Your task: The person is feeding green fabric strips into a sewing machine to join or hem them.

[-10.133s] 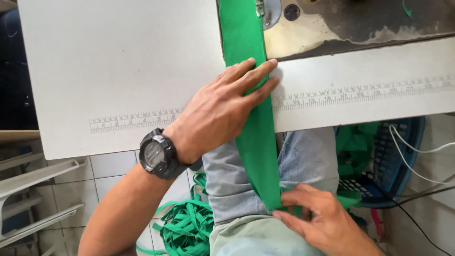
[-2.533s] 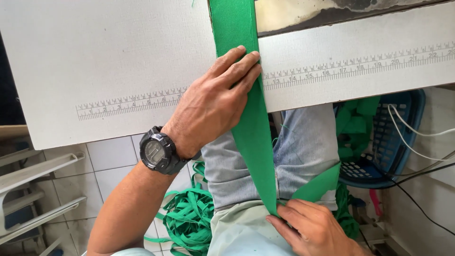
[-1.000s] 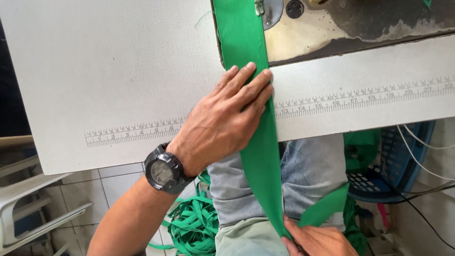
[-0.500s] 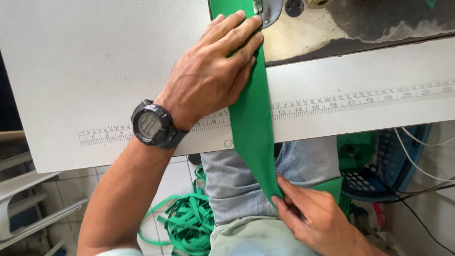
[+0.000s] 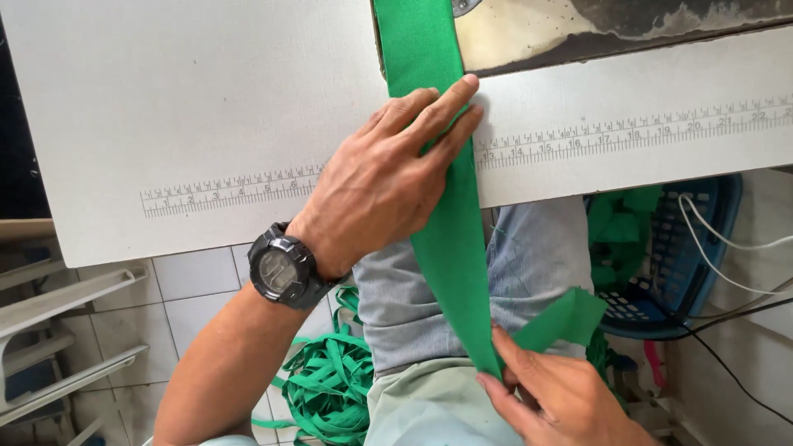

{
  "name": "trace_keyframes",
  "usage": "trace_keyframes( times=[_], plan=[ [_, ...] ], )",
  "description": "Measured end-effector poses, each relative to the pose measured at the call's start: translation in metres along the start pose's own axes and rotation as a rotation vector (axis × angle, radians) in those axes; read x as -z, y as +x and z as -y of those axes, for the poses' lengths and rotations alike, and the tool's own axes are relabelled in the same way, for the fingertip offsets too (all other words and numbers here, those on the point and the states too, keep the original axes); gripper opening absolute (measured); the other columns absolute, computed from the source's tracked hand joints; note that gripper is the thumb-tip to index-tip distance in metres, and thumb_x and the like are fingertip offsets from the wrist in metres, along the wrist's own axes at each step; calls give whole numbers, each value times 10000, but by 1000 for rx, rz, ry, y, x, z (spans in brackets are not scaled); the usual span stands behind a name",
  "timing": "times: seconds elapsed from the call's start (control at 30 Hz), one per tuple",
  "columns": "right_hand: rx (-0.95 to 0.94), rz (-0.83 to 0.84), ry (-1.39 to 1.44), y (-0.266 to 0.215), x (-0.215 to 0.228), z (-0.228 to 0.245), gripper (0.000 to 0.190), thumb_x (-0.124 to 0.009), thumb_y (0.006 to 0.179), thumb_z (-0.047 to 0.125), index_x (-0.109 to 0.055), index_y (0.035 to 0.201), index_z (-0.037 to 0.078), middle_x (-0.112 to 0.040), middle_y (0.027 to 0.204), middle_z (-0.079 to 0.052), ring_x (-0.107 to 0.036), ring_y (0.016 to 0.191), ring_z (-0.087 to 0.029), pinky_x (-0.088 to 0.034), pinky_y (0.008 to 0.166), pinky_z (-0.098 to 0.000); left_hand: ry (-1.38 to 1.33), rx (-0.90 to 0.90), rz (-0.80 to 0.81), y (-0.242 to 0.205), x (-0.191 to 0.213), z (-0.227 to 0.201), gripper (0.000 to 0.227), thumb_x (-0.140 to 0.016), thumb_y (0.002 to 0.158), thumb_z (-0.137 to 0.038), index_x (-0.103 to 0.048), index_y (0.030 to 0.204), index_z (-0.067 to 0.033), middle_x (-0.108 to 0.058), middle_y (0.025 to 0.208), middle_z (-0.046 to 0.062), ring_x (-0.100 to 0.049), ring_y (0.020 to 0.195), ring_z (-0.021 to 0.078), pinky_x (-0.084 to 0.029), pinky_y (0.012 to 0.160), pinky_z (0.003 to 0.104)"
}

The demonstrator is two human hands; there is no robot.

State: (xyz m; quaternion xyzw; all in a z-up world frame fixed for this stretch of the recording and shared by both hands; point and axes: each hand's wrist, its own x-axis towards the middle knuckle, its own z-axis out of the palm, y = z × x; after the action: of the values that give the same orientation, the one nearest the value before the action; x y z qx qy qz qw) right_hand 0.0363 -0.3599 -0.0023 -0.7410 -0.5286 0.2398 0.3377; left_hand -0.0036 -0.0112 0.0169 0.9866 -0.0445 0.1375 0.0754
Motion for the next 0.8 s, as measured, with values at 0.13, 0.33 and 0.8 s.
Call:
trace_keyframes(
  times=[0.13, 0.33, 0.8],
  plan=[
    [85, 8, -153, 7, -3, 0, 632, -823, 963, 183, -600, 1528, 9, -716, 731, 1, -586, 540, -123, -512, 550, -404, 29, -36, -16, 4, 2, 3, 462, -596, 1150, -105, -595, 1604, -16, -443, 1712, 168, -610, 1388, 368, -563, 1201, 487],
    [132, 4, -164, 14, 0, 0, 622, -810, 967, 126, -590, 1530, -19, -623, 674, 31, -536, 525, -98, -494, 519, -363, -81, -37, -120, 3, 0, 6, 345, -603, 1155, -78, -644, 1439, 115, -620, 1501, 259, -622, 1343, 436, -544, 1221, 496],
    [141, 6, -72, 6, 7, -13, 636, -810, 945, 93, -580, 1529, -9, -640, 707, 7, -533, 542, -131, -528, 559, -367, -99, 38, -133, 0, -7, 2, 388, -570, 1197, -222, -688, 1458, 39, -577, 1584, 216, -597, 1452, 426, -546, 1205, 540]
  ],
)
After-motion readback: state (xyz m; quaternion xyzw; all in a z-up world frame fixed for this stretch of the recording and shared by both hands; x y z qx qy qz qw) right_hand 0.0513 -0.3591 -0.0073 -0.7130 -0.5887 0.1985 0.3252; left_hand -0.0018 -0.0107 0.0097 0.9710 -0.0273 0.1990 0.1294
